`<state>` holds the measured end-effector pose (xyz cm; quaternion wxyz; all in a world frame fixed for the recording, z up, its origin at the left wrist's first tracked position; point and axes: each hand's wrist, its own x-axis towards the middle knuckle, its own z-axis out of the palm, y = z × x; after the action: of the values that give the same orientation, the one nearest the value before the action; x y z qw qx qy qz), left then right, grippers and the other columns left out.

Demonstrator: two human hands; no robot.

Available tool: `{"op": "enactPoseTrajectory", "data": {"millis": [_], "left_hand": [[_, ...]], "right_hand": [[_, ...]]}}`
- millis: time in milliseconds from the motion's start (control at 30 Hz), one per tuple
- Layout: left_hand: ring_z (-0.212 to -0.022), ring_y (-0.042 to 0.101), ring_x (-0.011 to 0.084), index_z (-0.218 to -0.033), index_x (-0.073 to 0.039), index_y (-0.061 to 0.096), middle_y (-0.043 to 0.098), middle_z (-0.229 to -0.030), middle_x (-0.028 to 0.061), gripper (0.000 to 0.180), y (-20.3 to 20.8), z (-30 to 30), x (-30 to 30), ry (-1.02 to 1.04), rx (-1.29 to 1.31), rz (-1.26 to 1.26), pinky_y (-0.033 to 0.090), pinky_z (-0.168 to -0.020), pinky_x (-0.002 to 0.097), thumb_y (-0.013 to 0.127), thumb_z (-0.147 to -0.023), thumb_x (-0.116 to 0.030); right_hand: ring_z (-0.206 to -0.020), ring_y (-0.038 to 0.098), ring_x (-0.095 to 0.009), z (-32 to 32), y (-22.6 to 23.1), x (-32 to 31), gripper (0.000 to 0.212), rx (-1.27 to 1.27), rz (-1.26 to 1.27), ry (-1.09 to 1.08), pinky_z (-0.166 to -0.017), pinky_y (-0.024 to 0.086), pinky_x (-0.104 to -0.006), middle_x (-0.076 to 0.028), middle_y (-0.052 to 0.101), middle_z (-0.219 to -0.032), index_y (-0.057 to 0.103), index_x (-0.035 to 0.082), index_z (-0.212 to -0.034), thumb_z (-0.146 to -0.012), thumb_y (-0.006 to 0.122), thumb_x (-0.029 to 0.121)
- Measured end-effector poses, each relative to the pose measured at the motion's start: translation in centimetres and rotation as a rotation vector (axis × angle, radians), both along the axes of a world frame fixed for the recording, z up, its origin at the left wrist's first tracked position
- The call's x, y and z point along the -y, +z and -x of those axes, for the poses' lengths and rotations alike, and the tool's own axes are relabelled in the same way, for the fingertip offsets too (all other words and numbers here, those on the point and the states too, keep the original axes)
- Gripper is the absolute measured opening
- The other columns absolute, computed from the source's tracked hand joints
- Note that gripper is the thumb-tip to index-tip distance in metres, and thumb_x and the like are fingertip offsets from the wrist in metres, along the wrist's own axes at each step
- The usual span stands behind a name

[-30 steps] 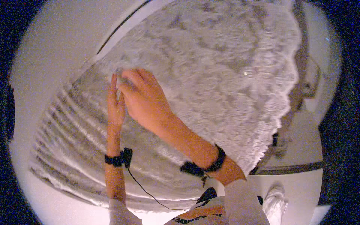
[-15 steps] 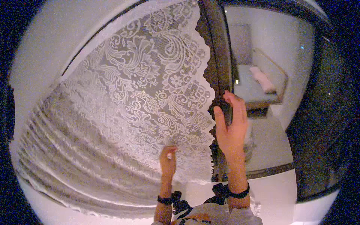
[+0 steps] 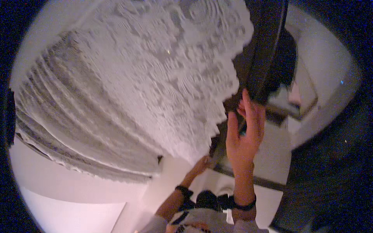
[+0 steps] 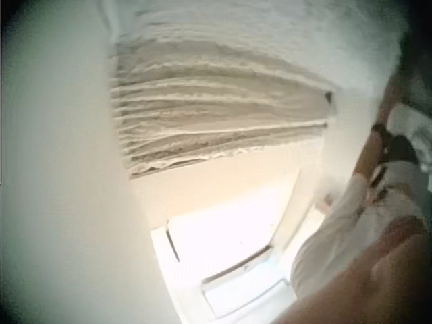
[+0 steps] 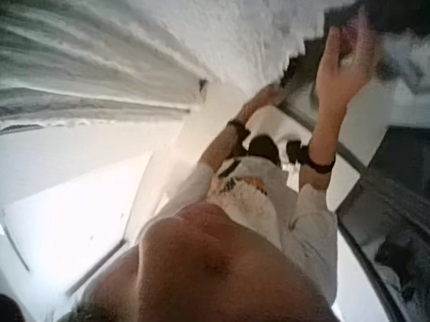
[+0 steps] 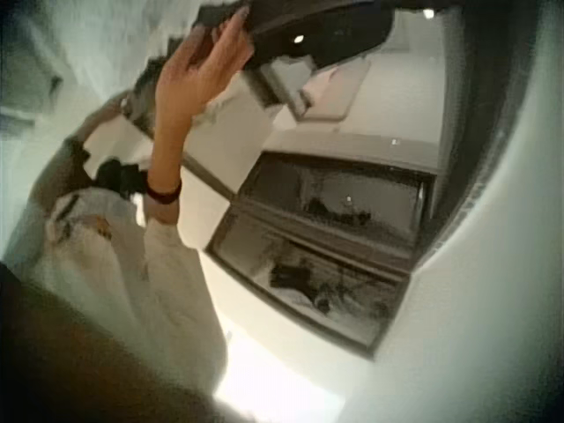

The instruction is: Hanging a white lace curtain onto a track above a window in a bedroom.

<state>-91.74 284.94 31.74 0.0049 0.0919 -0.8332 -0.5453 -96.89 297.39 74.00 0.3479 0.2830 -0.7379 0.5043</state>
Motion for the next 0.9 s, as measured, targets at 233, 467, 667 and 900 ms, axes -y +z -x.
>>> {"op": "enactPoseTrajectory", "data": {"millis": [233, 467, 667, 900], "left_hand": [[-0.098, 0.063, 0.0182, -0.12, -0.005, 0.056, 0.067, -0.104, 0.0089, 0.033, 8.1, -2.6, -2.0, -0.022, 0.042, -0.847, 0.048, -0.088, 0.0327, 0.055, -0.091, -0.021], [-0.092, 0.063, 0.0159, -0.121, -0.004, 0.056, 0.063, -0.107, 0.0065, 0.029, 11.2, -5.2, 4.5, 0.028, -0.049, -0.748, 0.052, -0.082, 0.0301, 0.05, -0.097, -0.02], [-0.102, 0.062, 0.0204, -0.127, -0.008, 0.053, 0.061, -0.12, 0.007, 0.039, 11.4, -3.3, 11.1, 0.061, -0.121, -0.404, 0.052, -0.081, 0.0319, 0.051, -0.089, -0.002], [-0.109, 0.059, 0.0223, -0.125, 0.001, 0.051, 0.06, -0.119, 0.0118, 0.039, 14.9, -0.4, 6.8, -0.173, -0.178, -0.362, 0.049, -0.093, 0.0353, 0.057, -0.086, -0.001]], "right_hand": [[-0.114, 0.057, -0.023, -0.9, -5.2, -0.7, 0.035, 0.238, 0.231, 0.325, -0.089, 0.054, -0.0303, -0.014, 0.056, -0.125, 0.062, 0.003, -0.12, -0.087, 0.057, -0.007], [-0.108, 0.061, -0.017, -5.3, -15.0, -6.5, 0.026, 0.844, 0.221, 0.306, -0.091, 0.051, -0.0296, -0.009, 0.063, -0.116, 0.06, 0.0, -0.119, -0.093, 0.057, 0.001], [-0.087, 0.068, -0.017, -19.0, -29.0, -17.0, 0.02, 1.201, 0.166, -0.123, -0.078, 0.054, -0.0278, -0.009, 0.071, -0.096, 0.064, 0.002, -0.11, -0.092, 0.057, 0.003], [-0.068, 0.066, -0.015, -40.2, -41.7, -22.0, 0.017, 1.554, 0.61, -0.333, -0.061, 0.054, -0.0277, -0.009, 0.07, -0.083, 0.066, 0.003, -0.102, -0.089, 0.055, 0.001]]}}
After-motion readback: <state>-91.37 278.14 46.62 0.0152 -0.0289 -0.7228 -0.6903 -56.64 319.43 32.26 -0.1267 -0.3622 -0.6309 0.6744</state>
